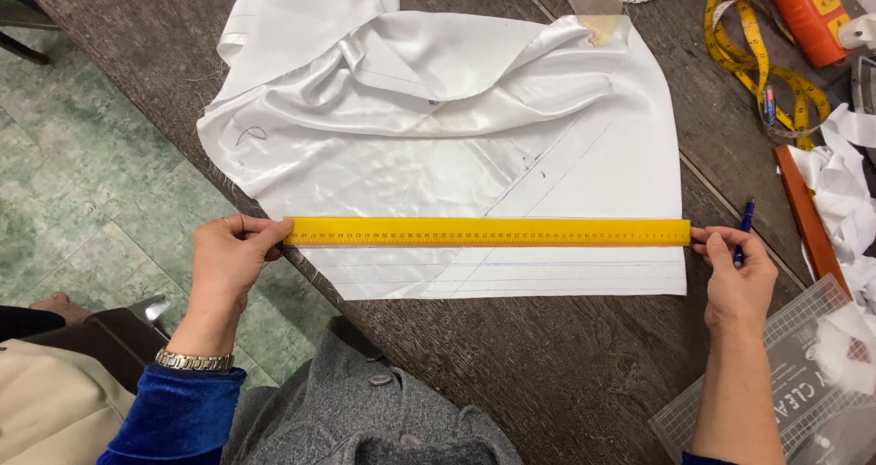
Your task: The person measures and marks a white fabric pattern on a table using a yellow ruler and a blue pen. They align the ruler, draw straight lines, and occasionally adjust the ruler's position to mark different sections of the pattern.
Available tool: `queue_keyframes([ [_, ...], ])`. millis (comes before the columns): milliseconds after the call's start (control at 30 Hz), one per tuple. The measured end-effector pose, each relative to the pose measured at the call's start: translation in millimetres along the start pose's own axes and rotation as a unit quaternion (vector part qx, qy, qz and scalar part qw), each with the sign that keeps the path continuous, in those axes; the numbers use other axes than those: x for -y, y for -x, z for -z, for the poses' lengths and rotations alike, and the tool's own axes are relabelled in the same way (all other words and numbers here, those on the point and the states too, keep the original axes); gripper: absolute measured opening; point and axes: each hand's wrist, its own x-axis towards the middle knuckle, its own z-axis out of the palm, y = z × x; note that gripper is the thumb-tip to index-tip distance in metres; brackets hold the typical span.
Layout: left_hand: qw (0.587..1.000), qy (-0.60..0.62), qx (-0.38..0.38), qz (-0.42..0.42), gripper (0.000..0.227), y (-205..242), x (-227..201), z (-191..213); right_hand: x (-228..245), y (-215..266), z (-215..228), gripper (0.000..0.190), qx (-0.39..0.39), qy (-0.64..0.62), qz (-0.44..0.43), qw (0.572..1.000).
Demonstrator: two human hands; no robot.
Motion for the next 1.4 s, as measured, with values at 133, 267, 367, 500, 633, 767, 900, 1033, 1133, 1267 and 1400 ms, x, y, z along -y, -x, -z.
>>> queue_keyframes([
  [133,1.0,-0.015,-0.003,0.004,0.016,-1,0,0,0,0,0,0.006,-0.007,0.004,-0.013,1.0],
  [267,1.0,-0.006,-0.002,0.001,0.018,-3,3,0,-8,-4,1,0.006,0.002,-0.008,0.012,1.0],
  [367,1.0,-0.008,-0.002,-0.001,0.018,-2,3,0,-1,-1,0,0.006,0.001,-0.003,0.002,1.0],
  [500,1.0,-0.007,-0.003,-0.005,0.017,0,1,0,-4,-3,1,0.006,0.002,-0.007,0.003,1.0],
  [633,1.0,-0.004,-0.004,-0.006,0.017,-1,4,-1,0,-1,0,0.007,-0.002,0.0,-0.009,1.0],
  [767,1.0,0.0,-0.005,-0.006,0.017,1,1,-1,-3,-2,0,0.006,-0.001,-0.009,0.004,1.0],
  [900,1.0,0.004,-0.004,-0.004,0.016,0,3,-1,2,0,-1,0.007,-0.006,-0.002,-0.008,1.0],
  [1033,1.0,0.001,-0.002,-0.003,0.017,-3,5,-1,4,1,-1,0.006,-0.003,0.0,-0.015,1.0],
  [1133,1.0,0.007,-0.003,-0.014,0.018,-3,6,-1,6,2,-1,0.007,-0.006,0.001,-0.011,1.0],
  [1267,1.0,0.003,0.0,0.006,0.017,1,-1,-1,10,3,-2,0.008,-0.006,0.002,-0.021,1.0],
  [1400,1.0,-0.006,0.0,-0.014,0.017,-2,5,0,1,-1,0,0.008,-0.002,-0.009,-0.007,1.0],
])
